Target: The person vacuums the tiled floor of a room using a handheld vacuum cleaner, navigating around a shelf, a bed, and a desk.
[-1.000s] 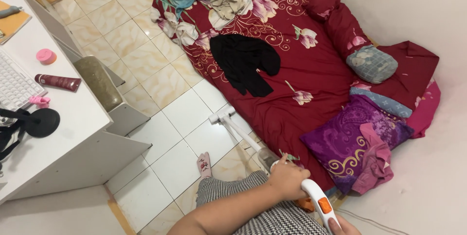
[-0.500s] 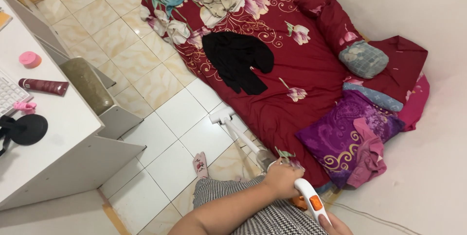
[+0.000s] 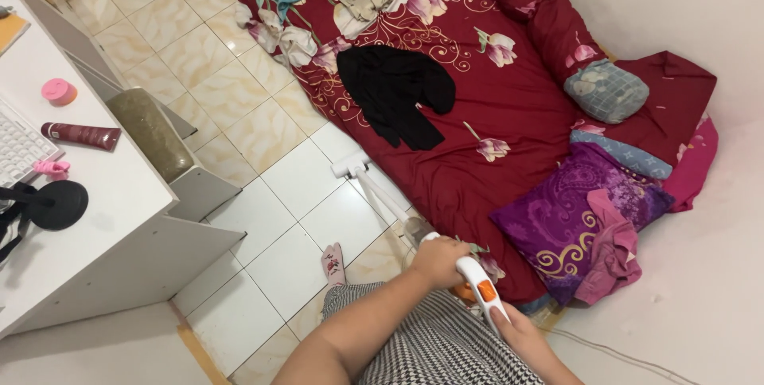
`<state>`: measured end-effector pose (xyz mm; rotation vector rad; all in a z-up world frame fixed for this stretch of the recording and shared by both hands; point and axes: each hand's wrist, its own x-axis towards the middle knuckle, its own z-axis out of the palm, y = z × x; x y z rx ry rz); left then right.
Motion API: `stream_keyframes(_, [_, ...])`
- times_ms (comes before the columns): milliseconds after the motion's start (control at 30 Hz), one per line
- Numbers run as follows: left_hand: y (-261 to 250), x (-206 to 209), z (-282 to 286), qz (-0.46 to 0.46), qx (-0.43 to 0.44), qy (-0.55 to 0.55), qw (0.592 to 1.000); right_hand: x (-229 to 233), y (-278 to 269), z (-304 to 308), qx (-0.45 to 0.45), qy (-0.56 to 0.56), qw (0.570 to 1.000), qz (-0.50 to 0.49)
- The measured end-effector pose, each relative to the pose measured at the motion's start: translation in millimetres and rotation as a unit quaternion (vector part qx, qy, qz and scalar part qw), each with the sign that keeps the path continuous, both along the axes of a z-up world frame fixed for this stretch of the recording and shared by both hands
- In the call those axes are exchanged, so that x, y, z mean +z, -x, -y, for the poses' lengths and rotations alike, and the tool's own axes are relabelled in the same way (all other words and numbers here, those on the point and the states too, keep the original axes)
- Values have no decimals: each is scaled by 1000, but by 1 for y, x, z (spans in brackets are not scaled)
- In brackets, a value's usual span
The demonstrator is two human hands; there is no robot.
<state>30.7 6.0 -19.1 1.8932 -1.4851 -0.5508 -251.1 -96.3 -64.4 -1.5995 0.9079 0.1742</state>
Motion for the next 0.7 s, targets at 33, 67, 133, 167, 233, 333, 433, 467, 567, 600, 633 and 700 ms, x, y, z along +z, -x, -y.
stream_keyframes(33, [-5, -5, -1, -1, 0, 0, 1000, 2, -10, -3, 0, 0, 1000, -1])
stream_keyframes(67, [-11, -10, -2, 7, 5, 7, 1000, 4, -21, -6, -1, 0, 1000, 13])
stream_keyframes(133, [-21, -20, -6, 14, 9, 14, 1000, 10, -43, -15, -2, 0, 1000, 26])
stream_keyframes(167, [-25, -25, -9, 17, 19, 19, 999, 14, -53, -20, -11, -24, 1000, 15])
stream_keyframes(233, [-32, -27, -12, 22, 27, 24, 999, 22, -71, -28, -19, -49, 999, 6])
stream_keyframes(333, [-37, -22, -15, 22, 45, 14, 999, 33, -84, -34, -62, -153, 986, 31])
stream_keyframes(433, [-33, -16, -16, 21, 50, 6, 999, 34, -78, -34, -54, -133, 989, 21])
stream_keyframes(467, [-29, -11, -16, 16, 46, 6, 999, 29, -70, -33, -58, -123, 991, 14])
stream_keyframes(567, [-10, -13, -15, 8, 35, 3, 999, 23, -42, -31, -59, -103, 993, 9])
stream_keyframes(600, [-4, -16, -14, 8, 25, 3, 1000, 21, -32, -31, -56, -90, 994, 14])
stream_keyframes(633, [4, -17, -15, 8, 20, 3, 1000, 27, -24, -34, -61, -90, 994, 15])
stream_keyframes(700, [17, -19, -15, 19, 1, 10, 1000, 38, -11, -40, -22, 4, 999, 23])
